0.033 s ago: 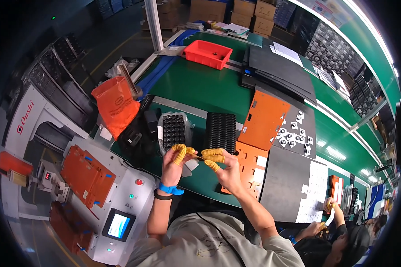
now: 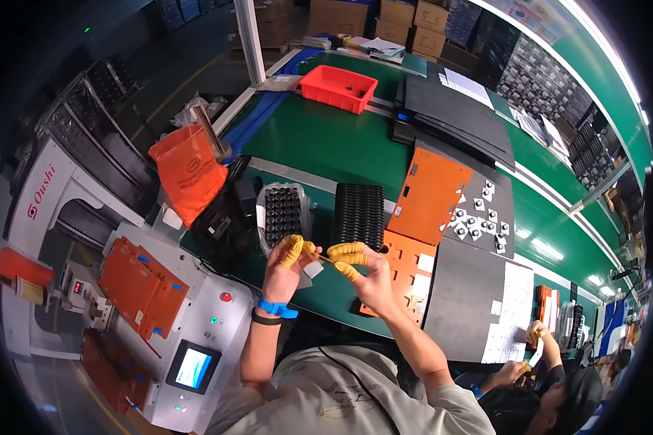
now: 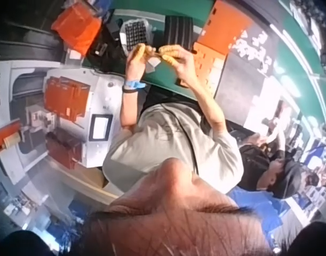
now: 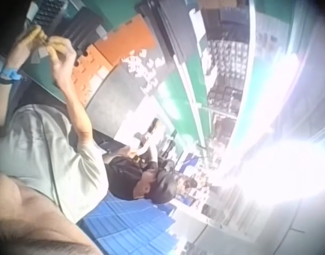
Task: Stacking and bundling black component trays using rubber bands.
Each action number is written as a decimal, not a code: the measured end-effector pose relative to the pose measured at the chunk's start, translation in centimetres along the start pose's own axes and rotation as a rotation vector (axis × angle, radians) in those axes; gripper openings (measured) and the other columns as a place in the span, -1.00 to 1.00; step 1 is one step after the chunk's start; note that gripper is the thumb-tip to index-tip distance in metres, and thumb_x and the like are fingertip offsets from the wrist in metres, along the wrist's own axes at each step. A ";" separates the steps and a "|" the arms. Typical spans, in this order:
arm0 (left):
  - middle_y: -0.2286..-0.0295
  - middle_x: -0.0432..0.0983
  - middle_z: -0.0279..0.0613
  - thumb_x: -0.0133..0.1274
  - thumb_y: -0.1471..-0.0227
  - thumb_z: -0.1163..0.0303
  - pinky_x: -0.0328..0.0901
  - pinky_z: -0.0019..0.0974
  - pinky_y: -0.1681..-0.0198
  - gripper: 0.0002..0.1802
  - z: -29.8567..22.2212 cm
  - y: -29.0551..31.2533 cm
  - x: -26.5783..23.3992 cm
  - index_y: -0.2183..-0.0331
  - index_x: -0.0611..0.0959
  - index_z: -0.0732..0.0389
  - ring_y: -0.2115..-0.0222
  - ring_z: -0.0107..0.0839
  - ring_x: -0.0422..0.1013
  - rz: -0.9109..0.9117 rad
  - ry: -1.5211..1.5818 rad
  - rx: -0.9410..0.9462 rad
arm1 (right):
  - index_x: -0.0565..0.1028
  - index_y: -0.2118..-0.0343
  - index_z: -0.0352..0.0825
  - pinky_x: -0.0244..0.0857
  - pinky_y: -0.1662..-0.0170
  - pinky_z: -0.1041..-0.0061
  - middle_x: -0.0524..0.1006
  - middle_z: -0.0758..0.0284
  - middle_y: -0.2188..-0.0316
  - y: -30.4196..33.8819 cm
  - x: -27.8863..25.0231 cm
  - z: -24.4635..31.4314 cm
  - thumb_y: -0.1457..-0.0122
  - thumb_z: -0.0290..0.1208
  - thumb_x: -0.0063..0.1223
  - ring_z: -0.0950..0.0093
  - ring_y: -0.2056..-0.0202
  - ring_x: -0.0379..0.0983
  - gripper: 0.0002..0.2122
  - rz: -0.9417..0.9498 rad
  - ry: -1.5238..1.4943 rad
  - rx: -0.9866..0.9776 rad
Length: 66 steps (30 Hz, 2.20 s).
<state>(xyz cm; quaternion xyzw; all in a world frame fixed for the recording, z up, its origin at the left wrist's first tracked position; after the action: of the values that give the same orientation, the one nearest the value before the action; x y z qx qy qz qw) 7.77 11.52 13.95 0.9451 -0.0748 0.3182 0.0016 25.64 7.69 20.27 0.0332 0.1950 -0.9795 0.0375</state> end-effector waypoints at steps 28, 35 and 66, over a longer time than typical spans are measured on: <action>0.22 0.54 -0.04 0.14 -0.16 0.35 0.35 -0.37 0.58 -0.55 3.4 5.0 8.4 -0.04 0.49 0.30 0.62 -0.32 0.46 0.795 0.619 -0.489 | 0.51 0.18 -0.42 0.30 -0.09 0.50 0.50 0.35 0.09 1.8 -0.5 -2.7 -0.32 -0.41 0.06 0.56 0.04 0.42 -0.83 0.045 -0.588 0.334; -0.06 0.46 -0.04 0.43 0.17 0.38 0.40 -0.39 0.27 -0.06 -4.3 0.9 10.9 -0.23 0.36 0.30 0.36 -0.48 0.51 0.507 -0.612 0.234 | 0.49 -0.01 -0.41 0.31 -0.08 0.49 0.52 0.36 0.08 3.7 0.8 -1.1 -0.33 -0.41 0.06 0.55 0.03 0.43 -0.74 0.308 -0.372 0.313; -0.26 -0.10 0.40 0.35 0.35 -0.18 -0.29 0.52 -0.27 0.33 5.0 -10.3 12.8 -0.34 0.09 0.16 -0.30 0.42 -0.23 0.790 -1.835 0.334 | 0.58 0.43 -0.41 0.42 0.29 0.19 0.55 0.13 0.43 -6.1 -5.7 1.2 -0.03 -0.22 0.30 0.15 0.39 0.55 -0.70 0.116 0.683 0.122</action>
<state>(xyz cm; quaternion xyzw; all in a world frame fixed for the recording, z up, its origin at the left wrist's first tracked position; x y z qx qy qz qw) 22.30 19.62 18.09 0.7203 -0.3091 -0.5470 -0.2940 30.76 13.21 24.15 0.3724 0.1354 -0.9178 0.0236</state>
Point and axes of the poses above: each hand's wrist, its own y-axis away from the middle knuckle, its own x-axis out of the palm, z = x × y, the point moved 7 cm from there along -y, towards the middle knuckle
